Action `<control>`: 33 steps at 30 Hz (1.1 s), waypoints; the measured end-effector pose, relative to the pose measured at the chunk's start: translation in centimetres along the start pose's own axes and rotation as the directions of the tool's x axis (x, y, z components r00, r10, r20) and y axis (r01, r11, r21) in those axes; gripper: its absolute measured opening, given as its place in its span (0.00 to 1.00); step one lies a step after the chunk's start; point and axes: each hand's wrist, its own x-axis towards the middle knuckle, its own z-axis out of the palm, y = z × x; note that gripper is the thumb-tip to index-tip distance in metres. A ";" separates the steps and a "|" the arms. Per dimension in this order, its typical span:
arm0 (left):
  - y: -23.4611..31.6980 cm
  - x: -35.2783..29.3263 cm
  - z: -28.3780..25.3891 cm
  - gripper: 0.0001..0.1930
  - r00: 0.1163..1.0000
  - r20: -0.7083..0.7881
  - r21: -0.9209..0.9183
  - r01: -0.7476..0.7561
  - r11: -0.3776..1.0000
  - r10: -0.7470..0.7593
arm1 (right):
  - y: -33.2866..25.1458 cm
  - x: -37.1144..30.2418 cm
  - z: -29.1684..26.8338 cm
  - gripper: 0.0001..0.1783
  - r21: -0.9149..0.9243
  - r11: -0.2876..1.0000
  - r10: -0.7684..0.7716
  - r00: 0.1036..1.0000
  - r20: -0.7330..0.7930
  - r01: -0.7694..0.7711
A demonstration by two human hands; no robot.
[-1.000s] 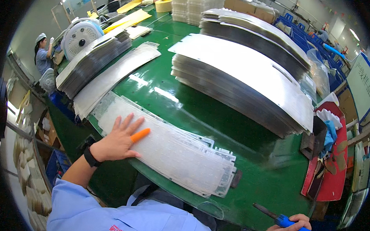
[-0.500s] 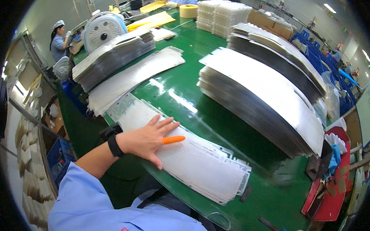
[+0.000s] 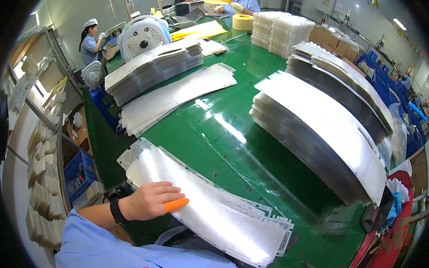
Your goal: Soldering and assembling electronic components onto circuit boards at a factory workstation.
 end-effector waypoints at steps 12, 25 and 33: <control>-18.8 11.6 -15.0 0.08 0.872 -0.207 -0.021 0.449 0.893 -0.444 | 0.2 0.6 -0.7 0.20 0.043 0.998 0.045 0.998 -0.047 -0.043; -24.8 4.3 6.4 0.01 0.901 -0.273 0.692 0.427 0.582 -0.336 | 0.1 1.1 -0.9 0.19 0.057 0.998 0.015 0.999 -0.046 -0.013; -24.0 4.7 6.2 0.11 0.869 -0.247 0.607 0.484 0.630 -0.429 | -0.2 0.7 -0.9 0.18 0.045 0.997 0.061 0.998 -0.029 -0.059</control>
